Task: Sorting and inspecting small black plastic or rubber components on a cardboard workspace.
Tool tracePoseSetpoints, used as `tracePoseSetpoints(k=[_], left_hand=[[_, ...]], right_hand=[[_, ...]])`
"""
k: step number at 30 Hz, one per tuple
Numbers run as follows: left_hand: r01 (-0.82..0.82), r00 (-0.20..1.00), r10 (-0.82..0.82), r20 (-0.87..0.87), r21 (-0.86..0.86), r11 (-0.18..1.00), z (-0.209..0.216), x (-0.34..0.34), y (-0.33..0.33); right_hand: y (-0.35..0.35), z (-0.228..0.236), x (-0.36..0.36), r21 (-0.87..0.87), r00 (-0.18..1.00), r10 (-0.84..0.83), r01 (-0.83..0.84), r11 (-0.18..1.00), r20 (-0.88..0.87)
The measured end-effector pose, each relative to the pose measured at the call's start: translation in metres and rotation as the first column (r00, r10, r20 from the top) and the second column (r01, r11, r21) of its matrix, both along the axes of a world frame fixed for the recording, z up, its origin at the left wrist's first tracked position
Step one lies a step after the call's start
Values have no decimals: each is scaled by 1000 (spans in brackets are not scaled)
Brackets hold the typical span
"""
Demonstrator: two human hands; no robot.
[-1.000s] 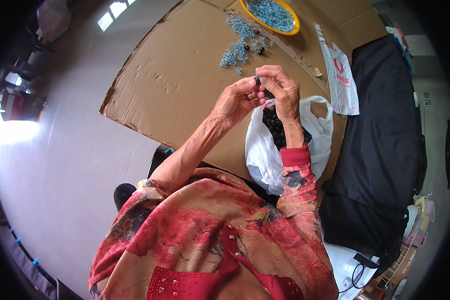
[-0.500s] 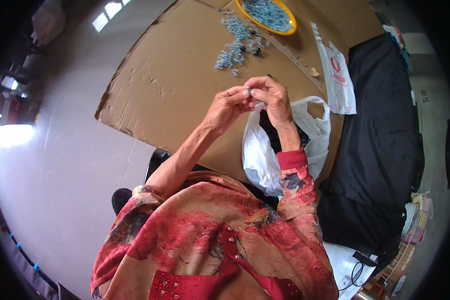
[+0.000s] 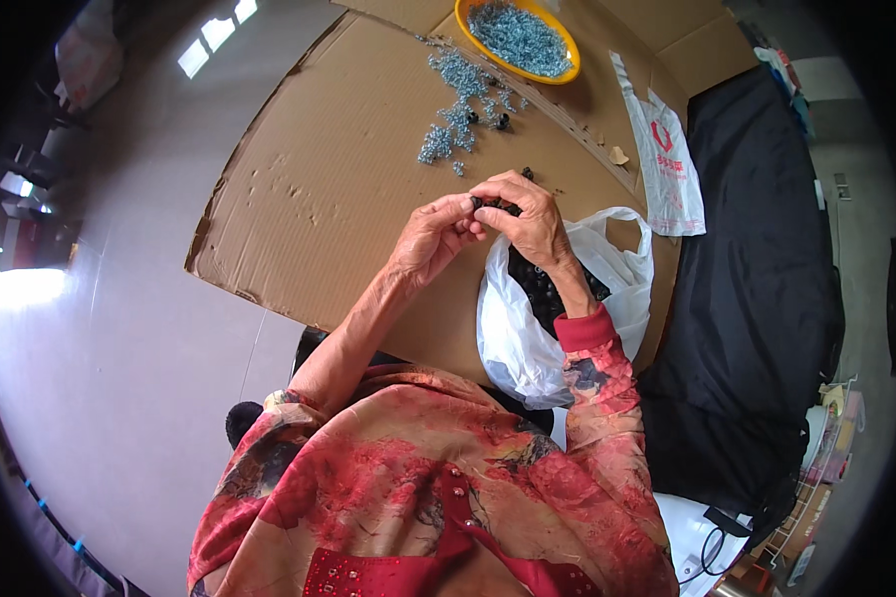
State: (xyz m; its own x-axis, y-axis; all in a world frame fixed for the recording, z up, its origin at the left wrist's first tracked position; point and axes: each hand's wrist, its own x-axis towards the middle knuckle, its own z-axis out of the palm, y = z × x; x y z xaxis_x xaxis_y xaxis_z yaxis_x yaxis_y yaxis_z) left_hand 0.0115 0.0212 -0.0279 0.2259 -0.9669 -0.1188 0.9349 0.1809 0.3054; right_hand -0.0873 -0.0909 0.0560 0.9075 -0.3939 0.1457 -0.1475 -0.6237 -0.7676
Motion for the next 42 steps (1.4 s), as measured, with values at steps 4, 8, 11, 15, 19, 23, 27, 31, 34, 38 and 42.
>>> tracePoseSetpoints(k=[4, 8, 11, 15, 19, 23, 27, 31, 34, 38, 42], left_hand=[[25, 1000, -24, 12, -14, 1000, -2, 6, -5], [27, 998, -26, 55, -12, 1000, 9, 18, -11], [-10, 998, 12, 59, -33, 999, 9, 29, -22], [-146, 987, 145, 76, 5, 989, 0, 44, -18], [-235, 970, 234, 65, 15, 972, -7, 52, -11], [-245, 968, 243, 71, 24, 969, -7, 54, -12], [-189, 981, 190, 41, -41, 981, -7, 49, -14], [-186, 982, 188, 28, -61, 981, -8, 51, -12], [-202, 978, 204, 33, -48, 978, -9, 52, -12], [-169, 983, 174, 60, -78, 983, -13, 54, -16], [-179, 978, 183, 102, -47, 983, -14, 52, -13]], right_hand=[[-2, -1, 6, -150, 999, 3, 5, 989, 51], [-27, 11, 14, 92, 999, -9, 12, 996, -34], [-66, -1, 26, 37, 986, -163, 164, 986, -29], [-92, -33, 42, 33, 955, -261, 268, 963, -139], [-83, -49, 49, -19, 971, -217, 216, 976, -101], [-71, -47, 47, -78, 988, -140, 135, 988, -63], [-68, -42, 42, -115, 989, -130, 122, 986, -71], [-68, -43, 37, -76, 981, -171, 164, 983, -88], [-66, -40, 37, -92, 983, -163, 155, 984, -88], [-68, -43, 30, -130, 984, -145, 131, 983, -100], [-68, -45, 14, -101, 966, -182, 165, 981, -182]])
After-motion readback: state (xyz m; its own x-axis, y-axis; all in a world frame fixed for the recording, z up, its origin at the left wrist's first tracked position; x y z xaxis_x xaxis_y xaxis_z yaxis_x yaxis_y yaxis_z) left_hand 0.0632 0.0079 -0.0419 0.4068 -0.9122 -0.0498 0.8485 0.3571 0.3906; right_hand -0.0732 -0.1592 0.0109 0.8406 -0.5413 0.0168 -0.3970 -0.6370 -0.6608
